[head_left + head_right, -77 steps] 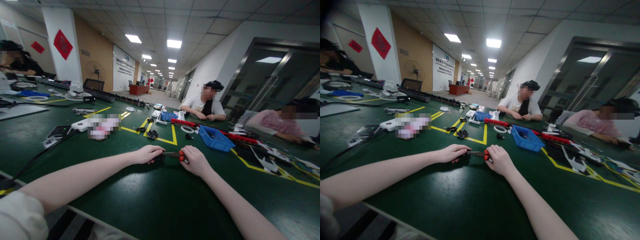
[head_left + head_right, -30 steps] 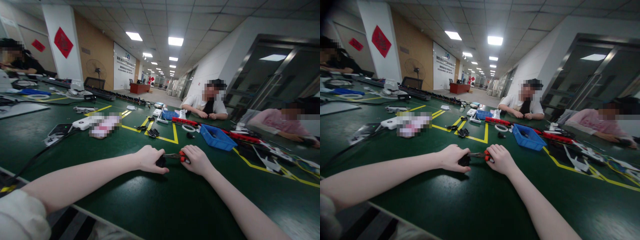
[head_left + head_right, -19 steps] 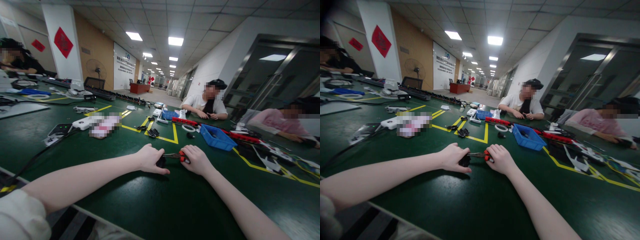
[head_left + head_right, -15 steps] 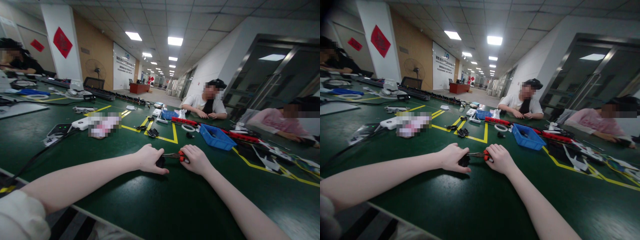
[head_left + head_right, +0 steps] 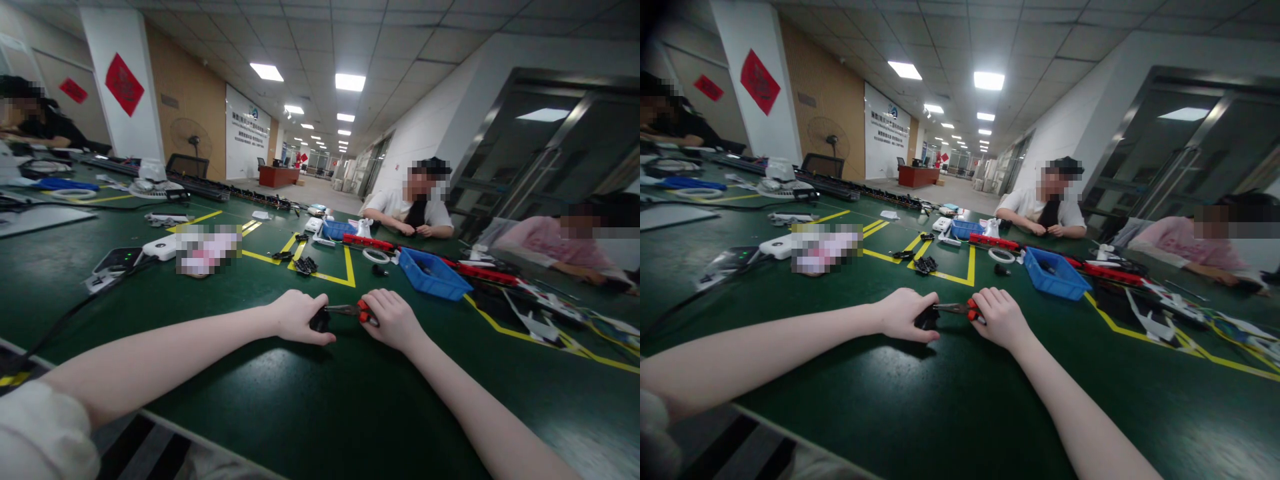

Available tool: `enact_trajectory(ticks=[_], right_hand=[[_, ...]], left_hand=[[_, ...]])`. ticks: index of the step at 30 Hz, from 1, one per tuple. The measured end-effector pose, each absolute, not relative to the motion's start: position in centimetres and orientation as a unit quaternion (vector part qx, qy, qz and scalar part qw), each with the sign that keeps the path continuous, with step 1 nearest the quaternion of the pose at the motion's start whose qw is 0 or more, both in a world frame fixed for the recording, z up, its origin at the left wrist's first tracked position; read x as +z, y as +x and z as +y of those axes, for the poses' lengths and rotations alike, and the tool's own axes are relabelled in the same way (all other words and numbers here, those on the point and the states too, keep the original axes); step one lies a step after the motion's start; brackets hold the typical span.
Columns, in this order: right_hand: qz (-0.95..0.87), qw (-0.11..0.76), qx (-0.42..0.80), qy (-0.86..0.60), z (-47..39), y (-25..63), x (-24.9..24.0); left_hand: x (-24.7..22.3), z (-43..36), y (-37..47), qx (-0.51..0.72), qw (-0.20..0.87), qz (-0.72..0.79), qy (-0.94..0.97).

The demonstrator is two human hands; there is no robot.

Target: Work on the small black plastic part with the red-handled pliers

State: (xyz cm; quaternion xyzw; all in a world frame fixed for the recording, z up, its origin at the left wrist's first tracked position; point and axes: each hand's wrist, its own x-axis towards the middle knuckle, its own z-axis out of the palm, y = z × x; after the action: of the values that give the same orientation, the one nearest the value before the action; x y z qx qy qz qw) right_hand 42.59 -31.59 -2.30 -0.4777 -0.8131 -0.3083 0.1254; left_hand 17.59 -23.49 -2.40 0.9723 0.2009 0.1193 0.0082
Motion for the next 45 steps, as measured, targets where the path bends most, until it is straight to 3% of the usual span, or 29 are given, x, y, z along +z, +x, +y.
enact_trajectory(ticks=[37,45], right_hand=[[-0.818,0.117,-0.295,-0.48,-31.52,42.65,-2.32],[-0.81,0.13,-0.271,-0.503,-31.3,42.76,-2.37]], left_hand=[[-2.36,-23.42,17.32,0.113,0.021,0.191,0.975],[-2.73,-23.12,17.2,0.139,0.096,0.213,0.962]])
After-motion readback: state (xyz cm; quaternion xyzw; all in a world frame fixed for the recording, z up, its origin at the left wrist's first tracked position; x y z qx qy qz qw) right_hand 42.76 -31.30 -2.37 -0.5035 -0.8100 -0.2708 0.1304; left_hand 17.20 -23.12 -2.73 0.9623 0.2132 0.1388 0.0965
